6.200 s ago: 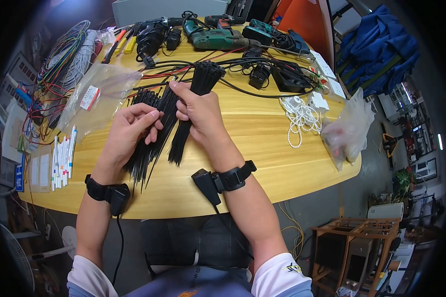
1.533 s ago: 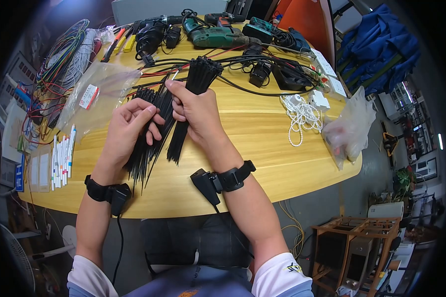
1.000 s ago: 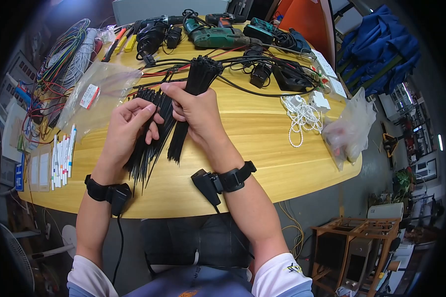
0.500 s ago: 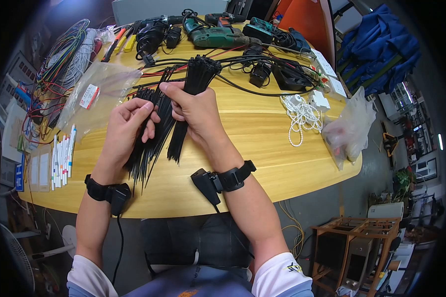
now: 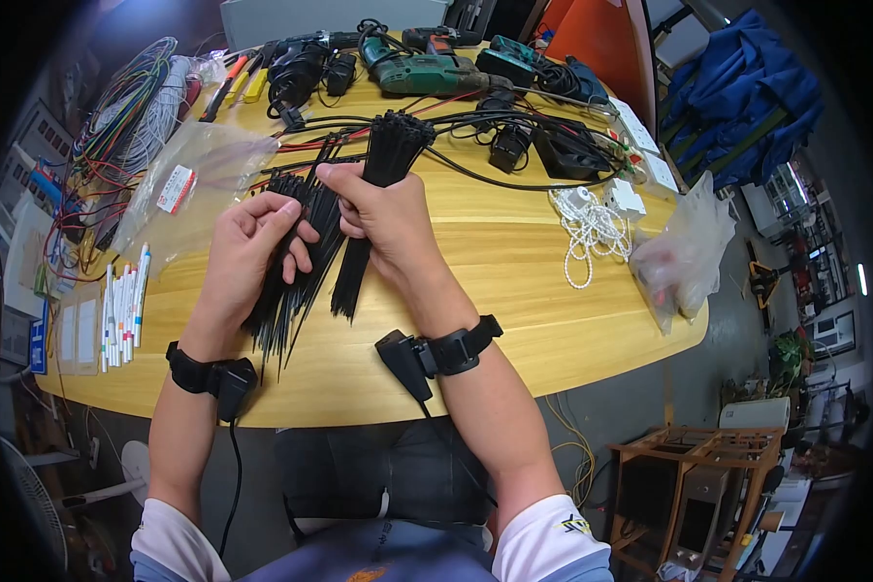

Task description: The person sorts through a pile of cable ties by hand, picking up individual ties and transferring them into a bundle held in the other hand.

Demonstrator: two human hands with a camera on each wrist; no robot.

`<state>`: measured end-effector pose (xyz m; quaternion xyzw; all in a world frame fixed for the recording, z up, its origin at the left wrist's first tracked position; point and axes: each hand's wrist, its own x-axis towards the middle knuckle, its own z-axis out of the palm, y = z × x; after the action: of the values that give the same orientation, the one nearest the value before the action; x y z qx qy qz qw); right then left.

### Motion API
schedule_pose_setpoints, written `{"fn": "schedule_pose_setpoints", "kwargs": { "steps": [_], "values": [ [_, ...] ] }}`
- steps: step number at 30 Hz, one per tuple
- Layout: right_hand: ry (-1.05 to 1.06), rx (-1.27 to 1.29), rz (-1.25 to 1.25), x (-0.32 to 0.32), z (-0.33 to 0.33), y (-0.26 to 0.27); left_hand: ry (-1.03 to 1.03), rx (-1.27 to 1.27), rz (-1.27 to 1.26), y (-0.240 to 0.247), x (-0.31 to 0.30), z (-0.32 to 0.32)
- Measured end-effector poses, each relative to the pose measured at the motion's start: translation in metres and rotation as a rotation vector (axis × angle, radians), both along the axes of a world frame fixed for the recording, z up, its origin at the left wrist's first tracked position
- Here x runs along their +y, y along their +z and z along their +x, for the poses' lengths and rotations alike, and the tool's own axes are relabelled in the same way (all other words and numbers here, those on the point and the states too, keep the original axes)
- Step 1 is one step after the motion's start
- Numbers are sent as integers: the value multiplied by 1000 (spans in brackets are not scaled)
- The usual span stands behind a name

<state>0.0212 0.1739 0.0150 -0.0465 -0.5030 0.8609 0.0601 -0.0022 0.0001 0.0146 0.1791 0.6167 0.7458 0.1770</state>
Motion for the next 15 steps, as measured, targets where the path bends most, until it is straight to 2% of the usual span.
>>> {"fn": "schedule_pose_setpoints", "kwargs": {
  "steps": [15],
  "values": [
    [-2,28,6,-7,3,2,-68,34,-45,-4,1,-1]
  ]
}}
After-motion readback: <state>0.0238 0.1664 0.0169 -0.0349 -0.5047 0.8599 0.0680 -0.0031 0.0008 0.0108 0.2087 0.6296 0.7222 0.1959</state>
